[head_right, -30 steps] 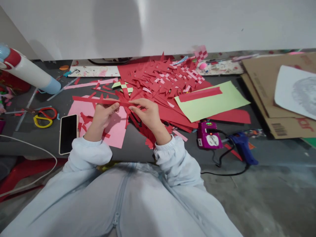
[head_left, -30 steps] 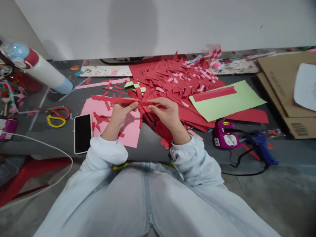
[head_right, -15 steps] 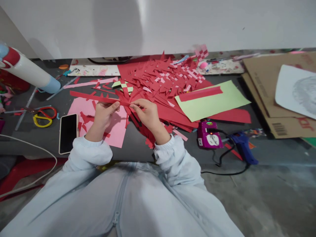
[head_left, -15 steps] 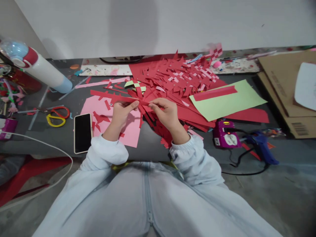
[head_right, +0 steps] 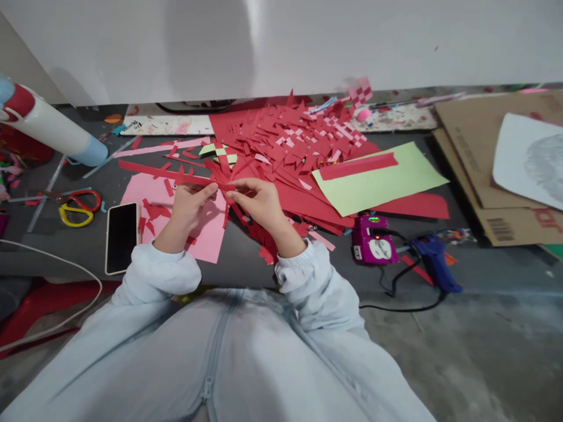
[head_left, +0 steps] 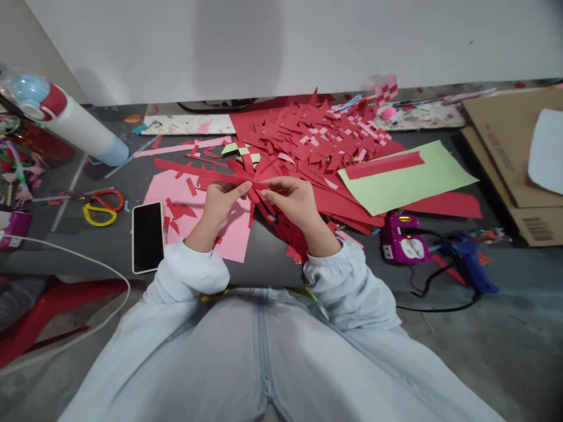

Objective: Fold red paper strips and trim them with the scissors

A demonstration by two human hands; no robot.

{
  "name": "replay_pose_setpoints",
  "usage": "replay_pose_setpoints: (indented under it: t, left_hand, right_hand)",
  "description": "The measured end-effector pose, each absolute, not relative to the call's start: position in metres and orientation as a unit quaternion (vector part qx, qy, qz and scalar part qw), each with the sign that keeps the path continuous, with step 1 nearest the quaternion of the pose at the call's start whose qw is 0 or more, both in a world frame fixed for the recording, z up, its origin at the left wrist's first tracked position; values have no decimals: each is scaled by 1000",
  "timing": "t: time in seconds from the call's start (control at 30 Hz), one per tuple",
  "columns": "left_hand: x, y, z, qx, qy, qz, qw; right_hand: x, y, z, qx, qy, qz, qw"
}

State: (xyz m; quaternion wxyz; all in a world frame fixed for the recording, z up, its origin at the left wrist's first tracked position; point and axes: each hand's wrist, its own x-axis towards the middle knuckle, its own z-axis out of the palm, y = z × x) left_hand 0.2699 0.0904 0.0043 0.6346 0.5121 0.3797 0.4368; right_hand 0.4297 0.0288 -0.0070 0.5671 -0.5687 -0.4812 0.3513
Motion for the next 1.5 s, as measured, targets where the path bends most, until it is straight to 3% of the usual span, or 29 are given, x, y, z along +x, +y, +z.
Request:
replay_pose_setpoints:
  t: [0.13,0.37,0.7,0.93,1.5]
  left_hand:
    - [270,88,3,539,370,457,603]
    - [259,82,5,695,294,497,429]
    - [263,88,-9,775,265,443,366]
    - [266,84,-3,691,340,388,507]
    - [272,78,13,659,376,259,598]
  right_hand:
    - [428,29,-5,-565,-453,372,581]
    - [428,30,-1,-530,-400,490,565]
    - [433,30,1,-502,-371,511,591]
    - [434,31,-1,-508,-367,495,601]
    - [424,29,2,-548,-386,444,594]
